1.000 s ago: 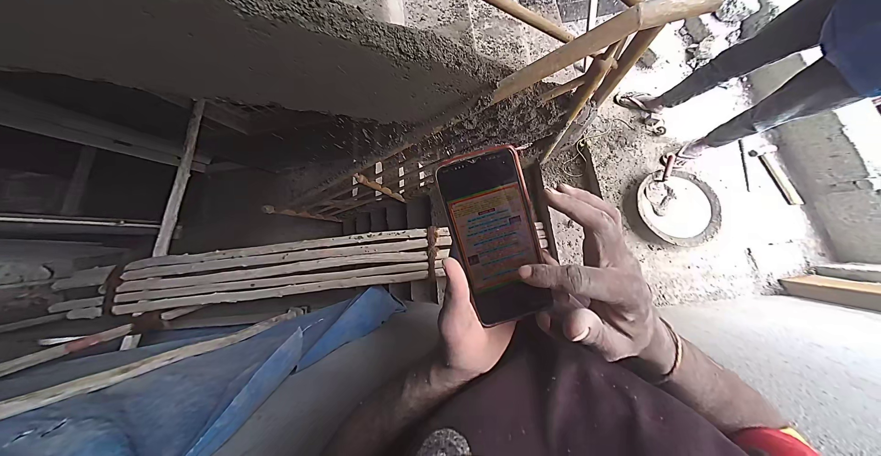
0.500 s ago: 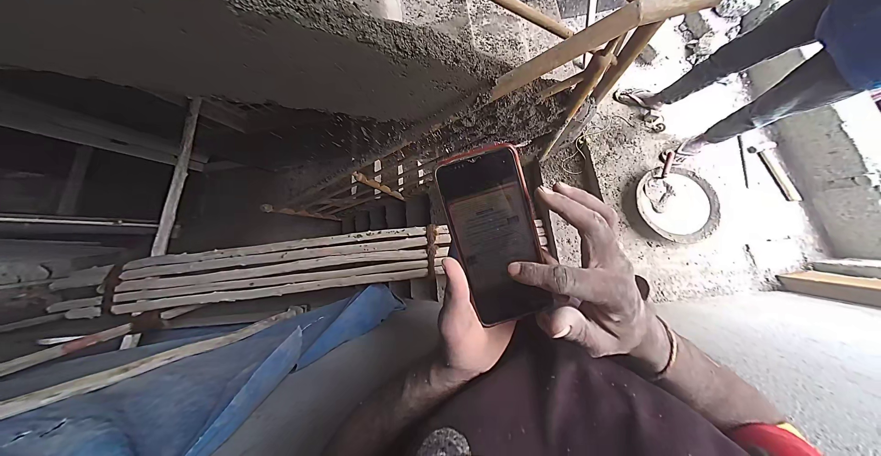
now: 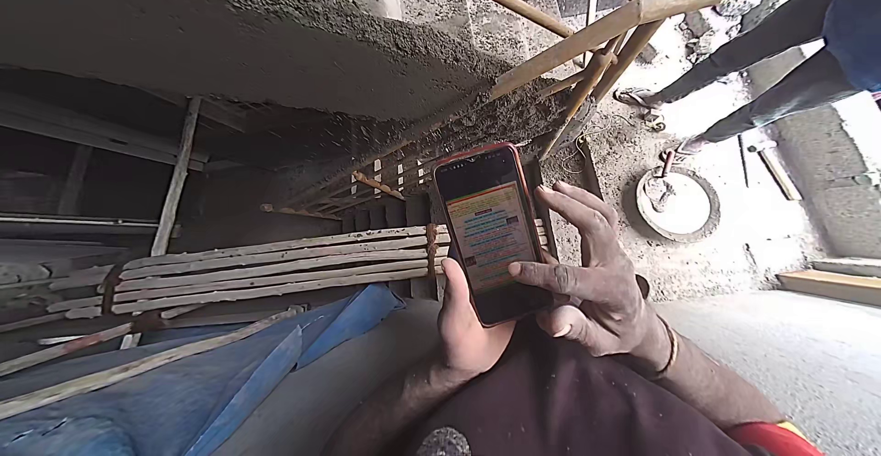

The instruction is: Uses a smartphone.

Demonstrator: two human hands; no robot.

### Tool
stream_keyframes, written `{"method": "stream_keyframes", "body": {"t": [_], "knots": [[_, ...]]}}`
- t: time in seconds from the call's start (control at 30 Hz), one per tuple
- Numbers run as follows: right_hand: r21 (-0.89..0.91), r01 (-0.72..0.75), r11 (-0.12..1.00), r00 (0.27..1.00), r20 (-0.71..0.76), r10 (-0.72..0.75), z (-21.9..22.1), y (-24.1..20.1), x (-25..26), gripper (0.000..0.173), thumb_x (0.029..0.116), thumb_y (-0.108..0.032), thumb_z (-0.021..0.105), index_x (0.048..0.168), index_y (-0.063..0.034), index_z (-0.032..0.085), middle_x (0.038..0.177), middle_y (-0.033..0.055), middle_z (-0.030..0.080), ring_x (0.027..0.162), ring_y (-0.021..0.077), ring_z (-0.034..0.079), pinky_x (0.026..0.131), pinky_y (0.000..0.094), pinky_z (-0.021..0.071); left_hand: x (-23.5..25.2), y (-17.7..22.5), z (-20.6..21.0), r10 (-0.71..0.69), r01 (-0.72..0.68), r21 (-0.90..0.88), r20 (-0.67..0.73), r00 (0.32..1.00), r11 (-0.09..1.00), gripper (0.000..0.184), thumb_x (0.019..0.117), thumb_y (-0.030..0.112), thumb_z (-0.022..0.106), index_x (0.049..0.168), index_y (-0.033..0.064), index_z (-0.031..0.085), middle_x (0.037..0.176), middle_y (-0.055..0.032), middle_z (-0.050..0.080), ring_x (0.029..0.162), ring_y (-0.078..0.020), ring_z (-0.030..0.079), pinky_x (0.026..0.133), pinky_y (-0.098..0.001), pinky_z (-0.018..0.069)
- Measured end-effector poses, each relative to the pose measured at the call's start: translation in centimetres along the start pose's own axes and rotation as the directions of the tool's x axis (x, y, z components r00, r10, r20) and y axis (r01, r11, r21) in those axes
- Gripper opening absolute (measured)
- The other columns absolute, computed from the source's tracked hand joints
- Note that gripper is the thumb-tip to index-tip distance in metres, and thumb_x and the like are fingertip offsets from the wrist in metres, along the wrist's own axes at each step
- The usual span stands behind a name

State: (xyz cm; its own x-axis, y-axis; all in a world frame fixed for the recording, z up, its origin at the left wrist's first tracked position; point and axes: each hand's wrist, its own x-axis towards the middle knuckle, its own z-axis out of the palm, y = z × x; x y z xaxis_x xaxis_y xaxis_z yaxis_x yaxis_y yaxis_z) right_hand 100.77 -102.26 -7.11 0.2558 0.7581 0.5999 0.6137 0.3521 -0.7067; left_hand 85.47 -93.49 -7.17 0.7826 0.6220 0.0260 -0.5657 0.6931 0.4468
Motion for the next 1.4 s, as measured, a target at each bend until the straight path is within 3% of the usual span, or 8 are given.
{"method": "stream_keyframes", "body": {"t": [1.4], "knots": [[-0.004, 0.004, 1.0, 1.0, -0.006, -0.004, -0.07, 0.03, 0.05, 0.051, 0.1007, -0.065, 0.045, 0.112, -0.0275, 0.078, 0.159, 0.0173, 0.041, 0.153, 0.0372, 0.023, 0.123, 0.0558, 0.025, 0.13, -0.02, 0.0, -0.014, 0.014, -0.019, 0.018, 1.0, 1.0, 0.057, 0.1018, 0.056, 0.048, 0.137, 0.0121, 0.059, 0.13, -0.0118, 0.066, 0.124, -0.0238, 0.062, 0.107, -0.0477, 0.0487]]}}
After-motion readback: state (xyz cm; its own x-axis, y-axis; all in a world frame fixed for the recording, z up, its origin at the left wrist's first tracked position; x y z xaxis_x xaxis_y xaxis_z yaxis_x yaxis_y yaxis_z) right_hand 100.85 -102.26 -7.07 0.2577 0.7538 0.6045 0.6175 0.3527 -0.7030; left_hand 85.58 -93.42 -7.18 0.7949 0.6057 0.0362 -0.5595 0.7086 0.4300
